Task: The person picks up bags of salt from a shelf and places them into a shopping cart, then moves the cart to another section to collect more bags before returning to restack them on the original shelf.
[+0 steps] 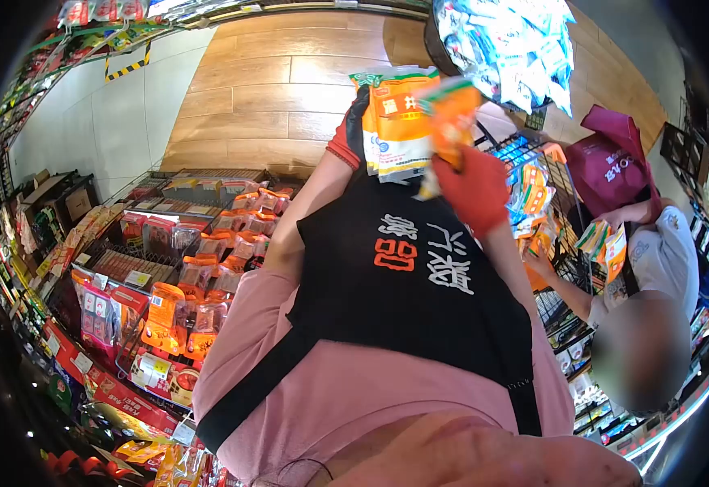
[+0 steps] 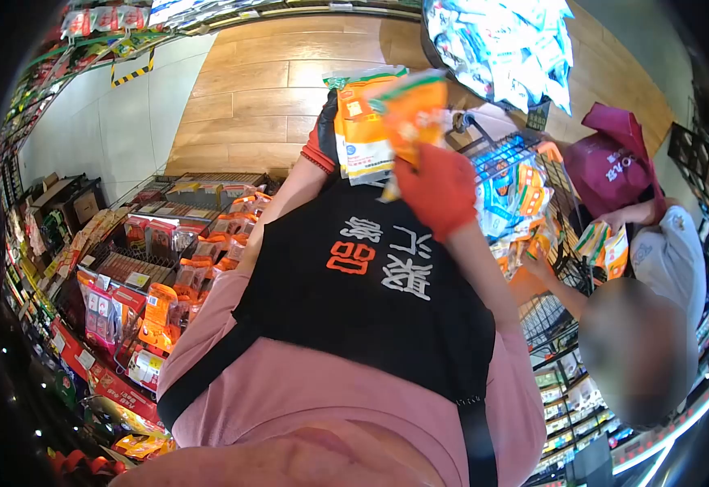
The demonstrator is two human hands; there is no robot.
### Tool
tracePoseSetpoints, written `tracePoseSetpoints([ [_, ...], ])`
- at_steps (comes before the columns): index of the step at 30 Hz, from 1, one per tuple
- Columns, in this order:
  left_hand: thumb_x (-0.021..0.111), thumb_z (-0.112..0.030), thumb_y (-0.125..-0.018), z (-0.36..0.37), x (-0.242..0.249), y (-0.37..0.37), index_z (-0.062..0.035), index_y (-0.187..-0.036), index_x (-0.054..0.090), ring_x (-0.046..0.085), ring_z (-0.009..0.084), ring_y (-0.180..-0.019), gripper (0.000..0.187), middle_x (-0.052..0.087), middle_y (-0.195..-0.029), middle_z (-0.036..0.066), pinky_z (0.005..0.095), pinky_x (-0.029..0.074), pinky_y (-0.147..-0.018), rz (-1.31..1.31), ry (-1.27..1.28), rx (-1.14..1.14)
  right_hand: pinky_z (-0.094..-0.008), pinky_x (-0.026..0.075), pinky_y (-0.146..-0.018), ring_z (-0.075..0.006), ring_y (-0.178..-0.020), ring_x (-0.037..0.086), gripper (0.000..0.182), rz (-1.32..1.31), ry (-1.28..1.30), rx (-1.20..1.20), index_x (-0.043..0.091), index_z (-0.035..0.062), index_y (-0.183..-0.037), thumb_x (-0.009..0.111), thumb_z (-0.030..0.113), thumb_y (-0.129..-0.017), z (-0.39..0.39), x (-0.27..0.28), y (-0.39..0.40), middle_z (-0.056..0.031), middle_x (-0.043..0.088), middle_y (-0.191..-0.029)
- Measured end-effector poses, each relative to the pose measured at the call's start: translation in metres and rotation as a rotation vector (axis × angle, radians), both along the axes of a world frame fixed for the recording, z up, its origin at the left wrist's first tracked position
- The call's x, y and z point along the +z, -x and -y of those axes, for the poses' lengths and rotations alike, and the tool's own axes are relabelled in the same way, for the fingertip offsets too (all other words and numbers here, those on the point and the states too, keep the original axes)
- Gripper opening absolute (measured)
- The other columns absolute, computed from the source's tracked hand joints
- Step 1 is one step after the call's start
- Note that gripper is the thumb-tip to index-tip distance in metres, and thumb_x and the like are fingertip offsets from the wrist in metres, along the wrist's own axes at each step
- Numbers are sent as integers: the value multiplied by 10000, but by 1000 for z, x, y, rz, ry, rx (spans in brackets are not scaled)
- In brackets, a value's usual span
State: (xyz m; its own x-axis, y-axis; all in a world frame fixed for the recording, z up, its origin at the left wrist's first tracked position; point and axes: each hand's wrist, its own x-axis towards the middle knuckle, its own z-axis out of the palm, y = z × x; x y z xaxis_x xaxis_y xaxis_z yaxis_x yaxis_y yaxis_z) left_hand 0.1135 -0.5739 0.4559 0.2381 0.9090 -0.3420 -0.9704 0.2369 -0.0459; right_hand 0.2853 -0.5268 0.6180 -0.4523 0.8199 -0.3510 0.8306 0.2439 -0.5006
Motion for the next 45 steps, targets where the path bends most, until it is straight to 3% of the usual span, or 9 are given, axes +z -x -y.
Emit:
tracePoseSetpoints([
  [6, 480, -396, -873, -22, 16, 46, -36, -1298, 352, 496, 308, -1119, 571, 470, -1255, 174, 434, 403, -956, -130, -84, 108, -234, 453, -655, -78, -714, 561, 309, -545, 362, -141, 586, 5, -916, 738, 177, -709, -42, -4, 83, -31, 624, -792],
  [10, 476, -383, -879, -46, 22, 83, -54, -1314, 346, 469, 301, -1155, 561, 436, -1301, 156, 435, 375, -980, -119, -103, 91, -322, 381, -933, -247, -1084, 481, 969, -487, -72, -58, 204, -55, -1329, 781, 309, -640, -110, -61, 87, -214, 486, -1145],
  [11, 476, -379, -879, -54, 21, 91, -58, -1315, 347, 465, 299, -1159, 556, 434, -1302, 154, 433, 376, -980, -158, -93, 94, -320, 336, -986, -204, -1159, 429, 804, -788, 842, -325, 258, -35, -1321, 712, 287, -741, -125, -102, 79, -165, 484, -1196],
  [13, 489, -345, -876, -78, 34, 106, -68, -1304, 358, 471, 290, -1151, 526, 453, -1285, 142, 421, 385, -972, -254, -93, 127, -322, 335, -989, -197, -1184, 417, 595, -1092, 1289, -453, 314, 34, -1339, 606, 168, -838, -141, -137, 84, -123, 437, -1278],
  [25, 535, -355, -868, -251, -36, 246, -85, -1284, 390, 514, 231, -1093, 516, 524, -1200, 96, 383, 437, -914, -319, 132, 69, -369, 445, -907, -228, -1081, 531, 428, -1197, 1736, -659, 399, 92, -1265, 543, 207, -878, -308, -174, 234, -99, 516, -1213],
  [28, 459, -294, -920, -237, -219, 272, -47, -1307, 355, 477, 183, -1098, 471, 484, -1219, 110, 303, 424, -913, -622, 219, 80, -346, 460, -869, -204, -1024, 558, 348, -1193, 1590, -629, 465, 78, -1189, 537, 225, -882, -336, -189, 280, -86, 565, -1129],
  [37, 363, -379, -945, -360, -198, 410, -10, -1278, 375, 526, 162, -1034, 497, 514, -1171, 115, 286, 467, -857, -500, 170, -63, -363, 469, -874, -224, -1042, 552, 407, -1199, 1502, -827, 413, 72, -1233, 548, 198, -870, -391, -326, 404, -87, 540, -1157],
  [42, 354, -381, -941, -383, -371, 469, -6, -1249, 421, 546, 207, -1017, 489, 526, -1173, 133, 320, 464, -862, -674, 209, -59, -313, 472, -835, -161, -986, 563, 355, -1145, 1349, -810, 494, 69, -1163, 564, 243, -862, -424, -398, 460, -56, 563, -1094],
  [45, 409, -469, -901, -415, -360, 504, -74, -1306, 351, 535, 222, -1058, 569, 528, -1181, 109, 356, 448, -899, -779, 231, -147, -290, 462, -840, -144, -989, 552, 335, -1098, 1027, -581, 507, 63, -1152, 548, 229, -863, -440, -447, 487, -35, 569, -1076],
])
